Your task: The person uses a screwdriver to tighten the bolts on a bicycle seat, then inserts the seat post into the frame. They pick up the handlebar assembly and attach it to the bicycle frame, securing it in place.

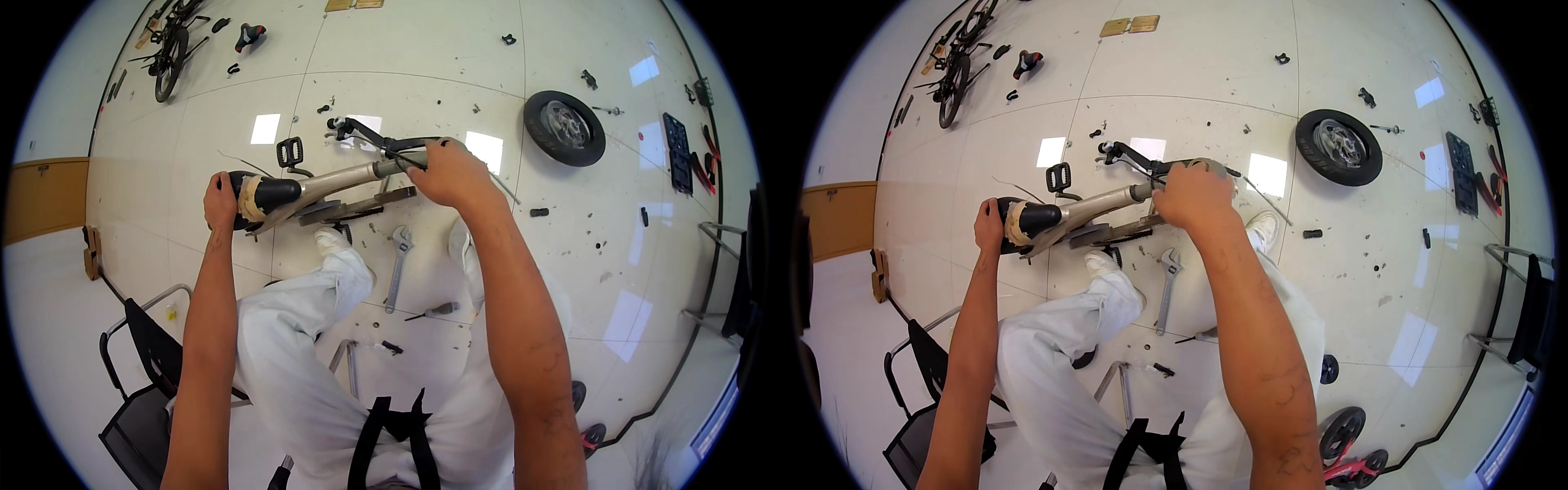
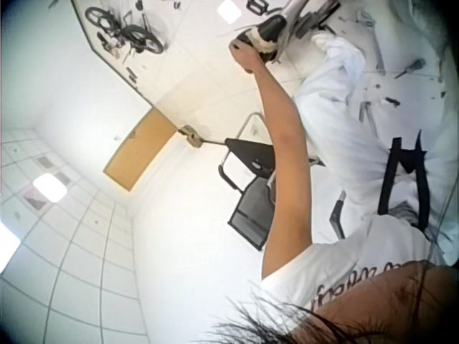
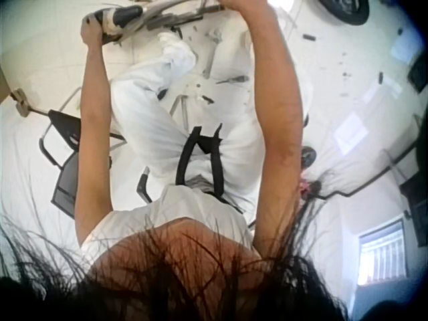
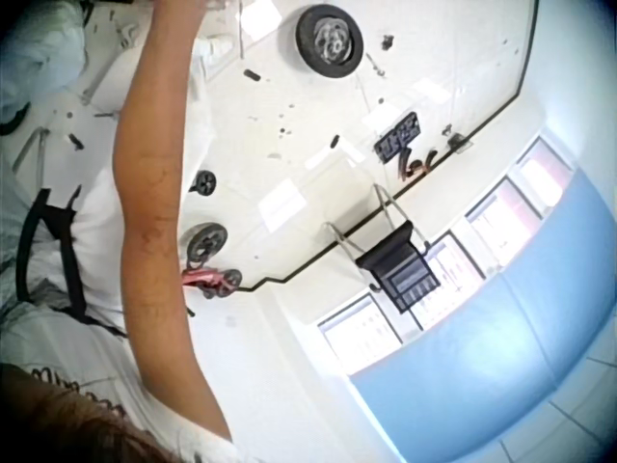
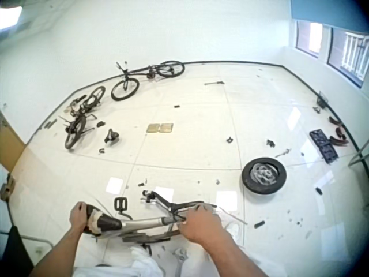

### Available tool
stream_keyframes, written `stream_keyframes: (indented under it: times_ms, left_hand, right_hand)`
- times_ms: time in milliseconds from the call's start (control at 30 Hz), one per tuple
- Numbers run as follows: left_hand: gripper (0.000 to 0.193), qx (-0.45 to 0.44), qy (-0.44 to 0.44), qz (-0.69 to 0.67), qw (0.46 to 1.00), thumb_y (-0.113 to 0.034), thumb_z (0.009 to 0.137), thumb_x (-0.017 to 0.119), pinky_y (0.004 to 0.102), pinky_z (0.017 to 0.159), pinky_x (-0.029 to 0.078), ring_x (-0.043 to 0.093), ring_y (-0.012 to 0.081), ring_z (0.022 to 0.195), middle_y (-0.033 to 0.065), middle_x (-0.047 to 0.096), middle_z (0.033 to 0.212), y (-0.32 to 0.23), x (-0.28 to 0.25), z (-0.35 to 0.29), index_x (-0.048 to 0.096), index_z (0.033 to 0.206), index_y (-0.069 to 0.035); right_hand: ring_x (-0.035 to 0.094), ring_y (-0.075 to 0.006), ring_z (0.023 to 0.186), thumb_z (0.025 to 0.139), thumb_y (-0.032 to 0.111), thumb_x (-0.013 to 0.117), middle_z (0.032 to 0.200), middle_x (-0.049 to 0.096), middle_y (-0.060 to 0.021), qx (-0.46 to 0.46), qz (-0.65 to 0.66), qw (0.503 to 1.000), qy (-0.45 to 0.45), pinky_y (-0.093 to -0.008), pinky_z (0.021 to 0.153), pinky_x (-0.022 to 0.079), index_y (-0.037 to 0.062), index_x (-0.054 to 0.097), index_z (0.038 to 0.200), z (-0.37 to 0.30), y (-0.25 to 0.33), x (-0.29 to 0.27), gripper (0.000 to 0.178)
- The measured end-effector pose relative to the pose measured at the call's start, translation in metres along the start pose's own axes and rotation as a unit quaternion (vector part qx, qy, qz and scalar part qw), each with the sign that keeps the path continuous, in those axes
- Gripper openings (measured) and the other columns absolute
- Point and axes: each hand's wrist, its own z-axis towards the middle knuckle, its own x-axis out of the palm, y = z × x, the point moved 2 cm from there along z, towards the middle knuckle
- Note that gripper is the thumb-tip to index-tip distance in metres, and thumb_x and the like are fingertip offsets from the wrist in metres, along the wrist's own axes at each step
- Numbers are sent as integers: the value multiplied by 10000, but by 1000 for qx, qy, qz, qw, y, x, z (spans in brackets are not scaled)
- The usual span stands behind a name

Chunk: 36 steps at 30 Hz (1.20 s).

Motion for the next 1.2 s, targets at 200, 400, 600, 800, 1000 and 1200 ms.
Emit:
stream_keyframes:
  times_ms: [200, 400, 600, 800, 1000, 1200]
  left_hand:
    - [428, 8, 1, -44, 999, -435, 906, 444, 399, 858, 460, 609, 333, 1001, 144, 652, 1077, 14, 6, 1, 621, 1111, -104]
    - [445, -26, 30, -127, 991, -422, 891, 456, 401, 829, 463, 614, 354, 927, 179, 655, 1021, 41, 10, 6, 621, 1051, -41]
    - [478, -67, 27, -7, 997, -419, 858, 434, 417, 842, 458, 608, 382, 954, 201, 651, 1029, 3, 2, 5, 641, 1022, -22]
    - [342, 19, -23, 1, 1000, -302, 831, 527, 398, 831, 477, 628, 323, 948, 157, 665, 1017, 14, 7, 22, 656, 1012, -44]
    - [242, 152, -21, 39, 987, -208, 823, 557, 386, 801, 489, 638, 289, 900, 117, 674, 956, -35, 12, 10, 669, 973, -54]
    - [170, 253, 86, -134, 954, -68, 832, 583, 304, 774, 484, 631, 213, 830, 127, 662, 891, -111, 15, -5, 640, 966, 18]
  right_hand:
    - [642, -277, 962, 841, 409, 588, 990, 671, -121, 9, -12, 998, 57, -392, 803, 504, 52, 653, 1001, 1, 7, -14, 396]
    - [648, -264, 947, 835, 403, 591, 974, 683, -111, 4, -13, 997, 73, -383, 797, 504, 61, 671, 977, 1, 6, -21, 379]
    - [640, -265, 978, 843, 400, 574, 1018, 673, -108, 10, 5, 997, 71, -396, 807, 499, 64, 646, 1052, 7, -4, -29, 402]
    - [630, -283, 986, 861, 383, 545, 1051, 657, -135, 24, 33, 998, 44, -417, 823, 496, 42, 586, 1128, 5, -9, -45, 435]
    - [642, -306, 934, 882, 364, 516, 969, 668, -156, 82, 115, 983, -120, -402, 802, 499, 30, 581, 1119, 5, -33, -76, 414]
    - [644, -259, 741, 939, 376, 450, 799, 683, -137, 122, 257, 940, -187, -386, 704, 484, 13, 664, 820, 9, -46, -95, 438]
